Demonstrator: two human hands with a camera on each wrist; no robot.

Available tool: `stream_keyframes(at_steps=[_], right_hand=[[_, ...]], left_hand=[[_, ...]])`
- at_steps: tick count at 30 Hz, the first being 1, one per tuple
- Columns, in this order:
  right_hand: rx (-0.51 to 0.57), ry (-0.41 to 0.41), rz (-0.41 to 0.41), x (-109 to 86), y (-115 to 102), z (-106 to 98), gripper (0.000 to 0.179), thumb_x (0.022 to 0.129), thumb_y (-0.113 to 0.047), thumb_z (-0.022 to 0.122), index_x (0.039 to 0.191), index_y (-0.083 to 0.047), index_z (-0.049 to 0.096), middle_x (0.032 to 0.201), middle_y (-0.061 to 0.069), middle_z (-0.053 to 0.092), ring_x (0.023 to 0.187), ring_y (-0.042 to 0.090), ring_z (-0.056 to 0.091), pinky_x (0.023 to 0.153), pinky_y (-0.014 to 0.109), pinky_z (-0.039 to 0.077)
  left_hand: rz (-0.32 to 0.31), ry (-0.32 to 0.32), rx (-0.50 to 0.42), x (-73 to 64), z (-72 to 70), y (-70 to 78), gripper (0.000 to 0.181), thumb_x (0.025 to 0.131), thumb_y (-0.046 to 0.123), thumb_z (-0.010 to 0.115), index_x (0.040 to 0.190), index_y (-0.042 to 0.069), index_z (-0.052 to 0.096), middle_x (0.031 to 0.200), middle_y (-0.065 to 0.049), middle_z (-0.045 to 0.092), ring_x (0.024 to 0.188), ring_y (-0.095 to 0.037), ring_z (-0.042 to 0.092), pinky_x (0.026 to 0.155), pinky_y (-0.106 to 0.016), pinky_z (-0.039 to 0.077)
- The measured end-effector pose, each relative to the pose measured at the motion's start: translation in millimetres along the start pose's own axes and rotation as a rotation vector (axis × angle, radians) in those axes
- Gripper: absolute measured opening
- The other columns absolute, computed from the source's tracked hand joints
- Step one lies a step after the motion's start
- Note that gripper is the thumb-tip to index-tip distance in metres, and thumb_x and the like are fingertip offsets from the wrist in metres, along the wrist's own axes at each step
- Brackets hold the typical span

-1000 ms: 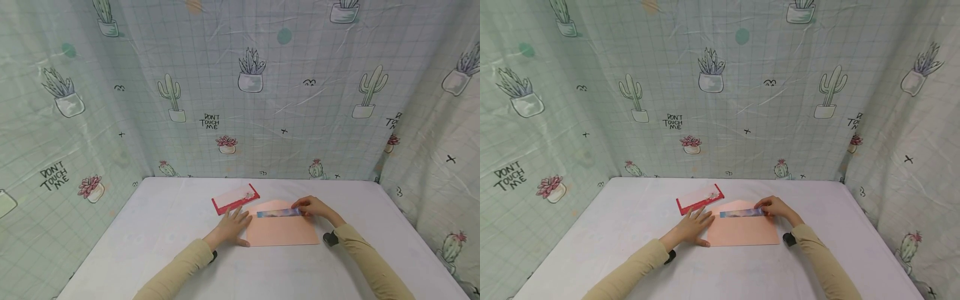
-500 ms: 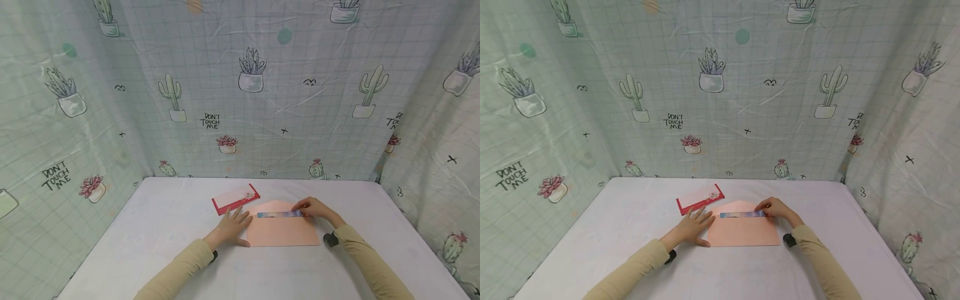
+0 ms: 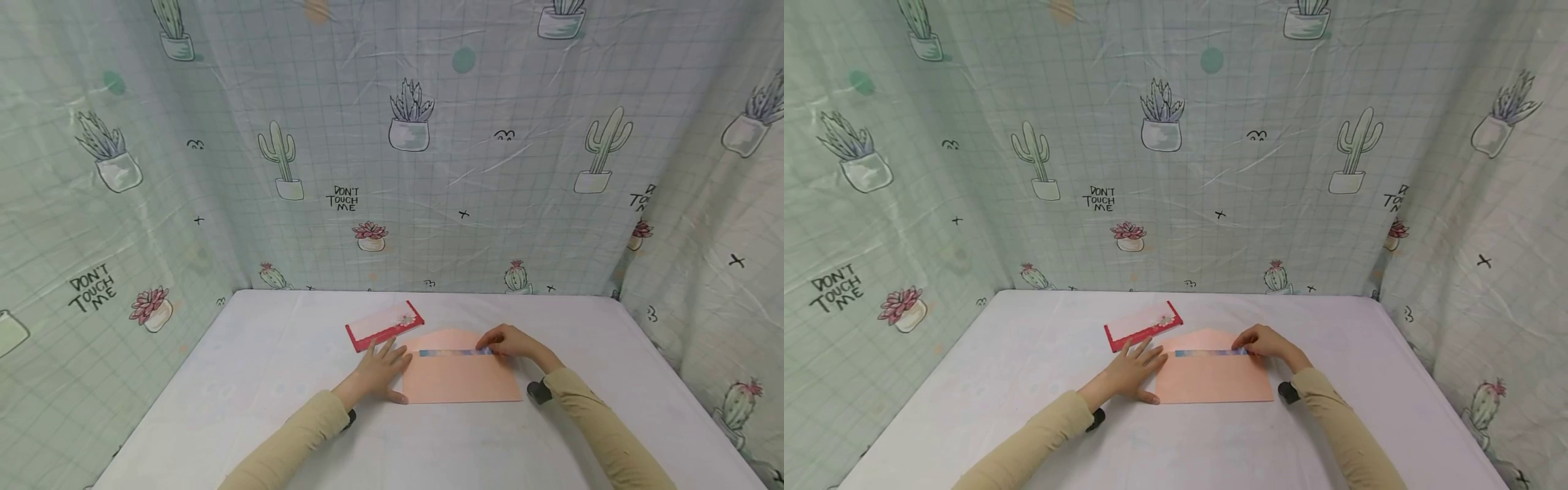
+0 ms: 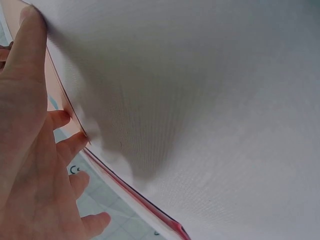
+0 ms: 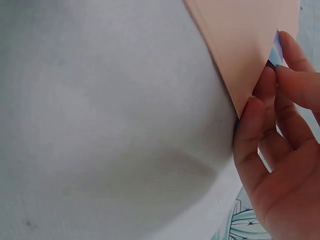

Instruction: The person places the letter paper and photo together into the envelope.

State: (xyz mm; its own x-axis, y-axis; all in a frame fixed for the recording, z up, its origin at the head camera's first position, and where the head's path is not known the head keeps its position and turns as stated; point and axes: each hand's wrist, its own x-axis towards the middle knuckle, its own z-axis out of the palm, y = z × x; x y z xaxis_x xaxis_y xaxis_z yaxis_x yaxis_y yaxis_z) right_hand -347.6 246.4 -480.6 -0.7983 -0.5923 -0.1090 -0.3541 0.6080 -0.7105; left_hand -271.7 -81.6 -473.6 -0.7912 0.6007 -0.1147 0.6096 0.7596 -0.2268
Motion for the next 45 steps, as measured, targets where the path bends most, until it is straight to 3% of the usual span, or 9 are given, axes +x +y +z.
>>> stream_keyframes(at_steps=[7,14,18,24,32,35,38,45], right_hand=[[-0.047,-0.026,-0.051,0.2,-1.3,0.6,0.026,0.083,0.001,0.046,0.098,-0.003,0.067,0.099,0.014,0.065,0.066,0.004,0.045,0.059,0.019,0.039],[-0.088,0.001,-0.066,0.5,-1.2,1.6,0.031,0.079,0.006,0.043,0.095,-0.003,0.068,0.098,0.013,0.066,0.080,0.009,0.052,0.066,0.020,0.042],[-0.118,0.033,-0.036,-0.9,-4.7,4.7,0.029,0.079,0.005,0.044,0.093,-0.006,0.068,0.096,0.010,0.066,0.084,0.015,0.055,0.072,0.027,0.045],[-0.228,0.111,-0.027,-4.3,-15.1,13.8,0.022,0.080,0.002,0.048,0.088,-0.008,0.065,0.086,0.003,0.061,0.077,0.011,0.050,0.070,0.028,0.043],[-0.518,0.207,-0.104,-4.6,-34.5,29.2,0.011,0.081,-0.004,0.052,0.083,-0.007,0.062,0.077,0.001,0.055,0.072,0.016,0.050,0.065,0.029,0.043],[-0.571,0.216,-0.083,-3.2,-41.7,36.4,0.007,0.082,-0.008,0.054,0.084,-0.009,0.061,0.078,0.001,0.054,0.073,0.017,0.049,0.063,0.030,0.042],[-0.610,0.209,-0.049,0.0,-48.2,44.1,0.006,0.084,-0.013,0.055,0.087,-0.011,0.060,0.081,0.001,0.052,0.074,0.017,0.048,0.061,0.031,0.042],[-0.682,0.189,0.036,8.5,-59.4,59.4,0.019,0.087,-0.030,0.053,0.099,-0.016,0.058,0.083,-0.001,0.048,0.078,0.016,0.042,0.065,0.035,0.037]], left_hand=[[0.002,-0.009,0.002,-1.1,-2.2,0.6,0.087,0.071,0.070,0.050,0.138,0.019,0.032,0.144,-0.002,0.032,0.136,-0.029,0.022,0.105,-0.054,0.024],[0.000,0.005,0.022,-1.3,-4.3,0.3,0.086,0.070,0.070,0.051,0.138,0.020,0.033,0.144,-0.002,0.033,0.136,-0.029,0.024,0.105,-0.053,0.025],[0.006,0.013,0.021,-0.6,-3.5,-0.3,0.086,0.070,0.070,0.051,0.138,0.019,0.034,0.143,-0.002,0.034,0.135,-0.029,0.024,0.104,-0.054,0.025],[0.013,0.017,0.014,-2.2,-4.3,-0.7,0.086,0.071,0.070,0.051,0.138,0.019,0.033,0.143,-0.003,0.034,0.135,-0.030,0.023,0.104,-0.054,0.025],[0.014,0.016,-0.012,0.2,1.0,-2.9,0.087,0.070,0.071,0.051,0.138,0.019,0.033,0.144,-0.002,0.033,0.136,-0.028,0.022,0.105,-0.055,0.023],[0.027,0.043,-0.048,5.3,14.5,-6.3,0.089,0.071,0.075,0.043,0.140,0.022,0.028,0.146,0.000,0.029,0.138,-0.028,0.016,0.106,-0.057,0.017],[0.027,0.044,-0.059,6.5,17.9,-6.7,0.089,0.070,0.077,0.041,0.140,0.023,0.026,0.147,0.000,0.027,0.138,-0.028,0.014,0.106,-0.058,0.016],[0.002,0.004,-0.016,-0.5,0.3,-0.3,0.087,0.070,0.070,0.051,0.138,0.019,0.033,0.144,-0.002,0.033,0.136,-0.028,0.022,0.105,-0.054,0.023]])
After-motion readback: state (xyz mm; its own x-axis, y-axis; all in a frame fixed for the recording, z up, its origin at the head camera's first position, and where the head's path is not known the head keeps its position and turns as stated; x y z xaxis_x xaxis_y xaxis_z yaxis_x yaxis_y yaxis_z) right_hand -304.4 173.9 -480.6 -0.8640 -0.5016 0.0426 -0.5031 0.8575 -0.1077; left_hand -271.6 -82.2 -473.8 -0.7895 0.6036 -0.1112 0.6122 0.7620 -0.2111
